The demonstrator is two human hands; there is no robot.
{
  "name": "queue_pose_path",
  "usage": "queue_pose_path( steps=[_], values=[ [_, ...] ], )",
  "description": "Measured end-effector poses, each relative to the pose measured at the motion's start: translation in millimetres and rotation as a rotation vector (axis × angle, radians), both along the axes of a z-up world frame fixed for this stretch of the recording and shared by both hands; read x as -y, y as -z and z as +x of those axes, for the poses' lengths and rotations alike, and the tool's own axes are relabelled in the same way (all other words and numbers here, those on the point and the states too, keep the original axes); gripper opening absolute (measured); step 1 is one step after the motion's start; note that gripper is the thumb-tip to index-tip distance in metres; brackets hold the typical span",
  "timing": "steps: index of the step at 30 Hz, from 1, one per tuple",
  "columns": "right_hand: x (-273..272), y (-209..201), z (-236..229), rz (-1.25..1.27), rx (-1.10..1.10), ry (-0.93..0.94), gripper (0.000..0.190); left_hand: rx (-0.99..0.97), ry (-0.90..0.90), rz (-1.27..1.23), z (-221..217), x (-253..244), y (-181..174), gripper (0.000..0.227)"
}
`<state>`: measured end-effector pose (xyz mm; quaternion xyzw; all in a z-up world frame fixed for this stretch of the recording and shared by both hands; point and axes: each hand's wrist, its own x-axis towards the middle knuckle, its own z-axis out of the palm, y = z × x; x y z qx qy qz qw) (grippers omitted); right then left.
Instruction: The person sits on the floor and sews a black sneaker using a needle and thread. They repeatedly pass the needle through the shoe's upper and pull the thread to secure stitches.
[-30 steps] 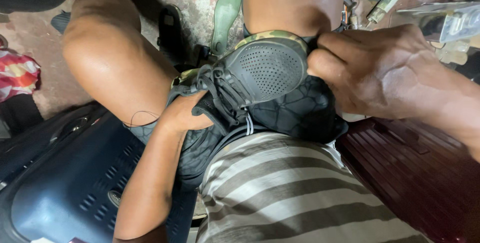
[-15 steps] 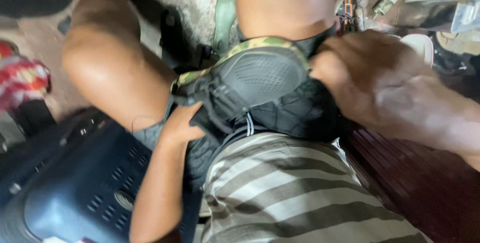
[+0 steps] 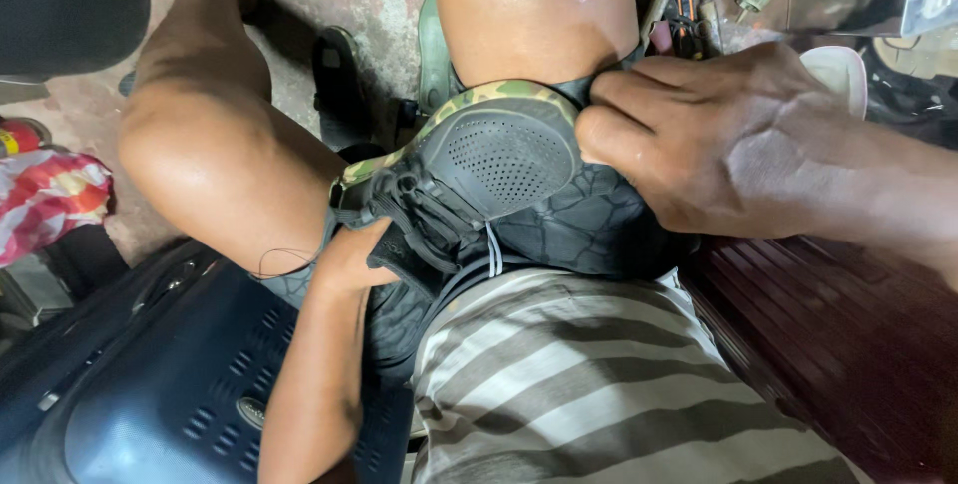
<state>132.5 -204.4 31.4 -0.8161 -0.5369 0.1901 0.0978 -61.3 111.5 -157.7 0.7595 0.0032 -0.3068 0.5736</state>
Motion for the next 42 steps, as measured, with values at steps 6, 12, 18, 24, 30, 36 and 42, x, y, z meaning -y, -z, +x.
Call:
queue_pose_path(
  steps=[6, 12, 18, 24, 30, 36, 42],
  values=[
    [1, -1, -8, -0.013, 0.188, -0.098, 0.021, 0.036, 0.01, 0.003, 14, 3, 2, 0.052],
    [-2, 3, -13, -0.001, 0.302, -0.143, 0.012, -0.001, 0.029, 0.015, 19, 8, 2, 0.052],
    [3, -2, -7, 0.147, 0.271, -0.022, 0.01, -0.034, 0.01, 0.013, 13, 1, -2, 0.052],
    [11, -7, -7, 0.11, -0.029, 0.113, 0.018, -0.038, -0.012, -0.028, 1, 2, -4, 0.052],
    [11, -14, -4, 0.246, 0.121, 0.0, 0.017, -0.039, -0.084, -0.032, -7, 8, -5, 0.052],
    [6, -9, -5, 0.023, -0.008, 0.098, 0.018, -0.055, -0.082, -0.046, -11, 10, -4, 0.052],
    [-1, -9, 0, -0.026, 0.006, 0.067, 0.026, -0.038, -0.109, -0.057, -11, 12, -2, 0.052]
  ],
)
